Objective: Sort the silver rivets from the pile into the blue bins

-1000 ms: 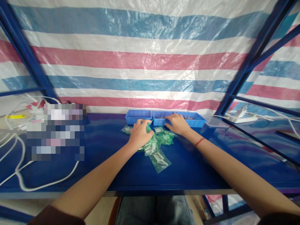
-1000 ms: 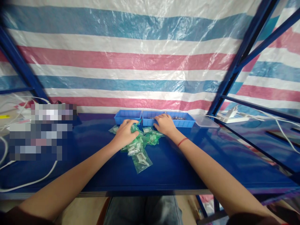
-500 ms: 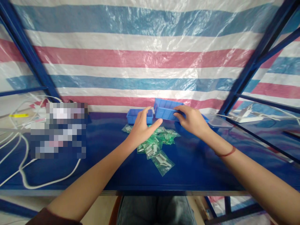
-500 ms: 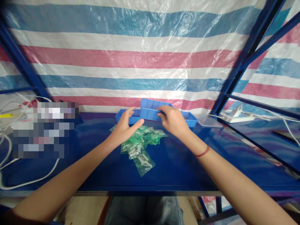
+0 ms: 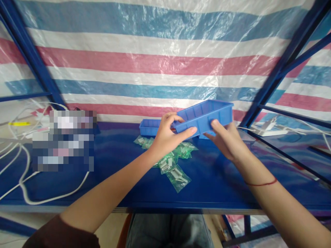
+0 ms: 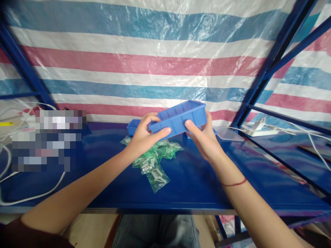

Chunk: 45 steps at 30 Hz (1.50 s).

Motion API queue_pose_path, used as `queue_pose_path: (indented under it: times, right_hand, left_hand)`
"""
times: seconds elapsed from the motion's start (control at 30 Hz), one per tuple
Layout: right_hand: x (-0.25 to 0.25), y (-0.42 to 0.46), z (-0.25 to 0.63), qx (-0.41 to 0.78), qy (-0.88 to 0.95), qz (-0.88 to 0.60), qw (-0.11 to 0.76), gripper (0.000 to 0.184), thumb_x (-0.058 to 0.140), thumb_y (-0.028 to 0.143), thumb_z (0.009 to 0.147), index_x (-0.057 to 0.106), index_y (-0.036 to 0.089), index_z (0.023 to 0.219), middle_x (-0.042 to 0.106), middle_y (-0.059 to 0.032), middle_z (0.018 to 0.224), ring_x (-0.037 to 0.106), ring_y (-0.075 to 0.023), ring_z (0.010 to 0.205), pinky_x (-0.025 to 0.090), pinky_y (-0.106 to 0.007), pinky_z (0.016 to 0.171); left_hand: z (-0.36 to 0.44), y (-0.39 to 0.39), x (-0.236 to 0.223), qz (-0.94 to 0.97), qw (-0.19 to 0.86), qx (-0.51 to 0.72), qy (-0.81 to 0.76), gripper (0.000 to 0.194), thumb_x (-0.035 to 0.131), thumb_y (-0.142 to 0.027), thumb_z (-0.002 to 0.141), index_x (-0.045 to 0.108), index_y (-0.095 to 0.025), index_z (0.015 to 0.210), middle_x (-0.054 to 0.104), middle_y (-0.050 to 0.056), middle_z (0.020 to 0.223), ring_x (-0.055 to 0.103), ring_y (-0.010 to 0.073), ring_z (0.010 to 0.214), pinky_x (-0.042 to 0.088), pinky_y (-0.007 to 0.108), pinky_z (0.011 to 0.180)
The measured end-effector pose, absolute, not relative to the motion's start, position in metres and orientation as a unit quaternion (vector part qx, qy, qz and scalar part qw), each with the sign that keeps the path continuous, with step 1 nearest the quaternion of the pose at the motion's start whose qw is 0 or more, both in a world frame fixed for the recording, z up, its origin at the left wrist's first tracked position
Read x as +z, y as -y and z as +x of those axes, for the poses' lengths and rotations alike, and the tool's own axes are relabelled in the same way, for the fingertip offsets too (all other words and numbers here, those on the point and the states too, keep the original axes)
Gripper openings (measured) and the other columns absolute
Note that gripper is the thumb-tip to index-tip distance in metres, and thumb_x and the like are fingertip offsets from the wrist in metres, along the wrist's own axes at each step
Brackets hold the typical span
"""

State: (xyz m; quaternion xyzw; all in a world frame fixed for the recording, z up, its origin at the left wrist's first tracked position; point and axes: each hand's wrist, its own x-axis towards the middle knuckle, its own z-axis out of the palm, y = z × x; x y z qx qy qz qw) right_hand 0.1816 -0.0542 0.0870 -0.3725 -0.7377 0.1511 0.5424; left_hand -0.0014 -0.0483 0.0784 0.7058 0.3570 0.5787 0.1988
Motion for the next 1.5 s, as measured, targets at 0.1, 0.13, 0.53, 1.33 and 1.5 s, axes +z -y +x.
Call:
queue_pose_path:
  times: [0.1, 0.13, 0.53, 1.33, 1.5]
  right_hand:
    - [0.068, 0.052, 0.194, 0.312, 0.680, -0.391, 0.537, 0.055, 0.041, 0.063, 0.079, 0.041, 0.031, 0.123, 0.061, -0.0078, 0.111, 0.060, -0.0252, 0.100, 0.052, -0.045, 0.079]
    - [0.063, 0.051, 0.200, 0.334, 0.664, -0.395, 0.540, 0.055, 0.043, 0.062, 0.078, 0.042, 0.030, 0.122, 0.061, -0.0076, 0.111, 0.060, -0.0254, 0.099, 0.052, -0.044, 0.078]
    - [0.048, 0.033, 0.242, 0.377, 0.643, -0.411, 0.526, 0.070, 0.069, 0.040, 0.067, 0.036, 0.030, 0.128, 0.060, -0.0075, 0.113, 0.061, -0.0259, 0.098, 0.053, -0.044, 0.078]
    - [0.121, 0.025, 0.160, 0.182, 0.889, -0.325, 0.268, 0.078, 0.072, 0.037, 0.060, 0.041, 0.025, 0.130, 0.058, -0.0078, 0.114, 0.058, -0.0229, 0.091, 0.052, -0.037, 0.073]
    - [0.130, 0.024, 0.166, 0.148, 0.901, -0.330, 0.240, 0.081, 0.070, 0.040, 0.061, 0.037, 0.024, 0.133, 0.054, -0.0094, 0.118, 0.056, -0.0244, 0.094, 0.050, -0.039, 0.077]
  left_hand:
    - [-0.004, 0.055, 0.075, 0.781, 0.223, 0.487, -0.321, 0.042, 0.063, -0.044, 0.072, 0.053, -0.023, 0.107, 0.048, 0.009, 0.122, 0.046, 0.0236, 0.113, 0.042, 0.035, 0.089]
    - [-0.008, 0.057, 0.073, 0.812, 0.230, 0.438, -0.308, 0.051, 0.063, -0.046, 0.071, 0.050, -0.024, 0.114, 0.046, 0.010, 0.125, 0.045, 0.0248, 0.115, 0.041, 0.036, 0.091]
    - [-0.037, 0.037, 0.029, 0.892, 0.093, 0.218, -0.384, 0.026, 0.050, -0.042, 0.081, 0.062, -0.026, 0.097, 0.063, 0.005, 0.108, 0.046, 0.0234, 0.114, 0.018, 0.049, 0.105]
    - [-0.038, 0.023, 0.009, 0.809, 0.179, 0.441, -0.346, 0.019, 0.030, -0.031, 0.091, 0.045, -0.020, 0.093, 0.052, 0.006, 0.095, 0.051, 0.0193, 0.095, 0.040, 0.034, 0.088]
    - [-0.038, 0.021, 0.008, 0.830, 0.140, 0.412, -0.350, 0.018, 0.029, -0.030, 0.091, 0.044, -0.019, 0.089, 0.052, 0.007, 0.093, 0.052, 0.0185, 0.092, 0.041, 0.035, 0.086]
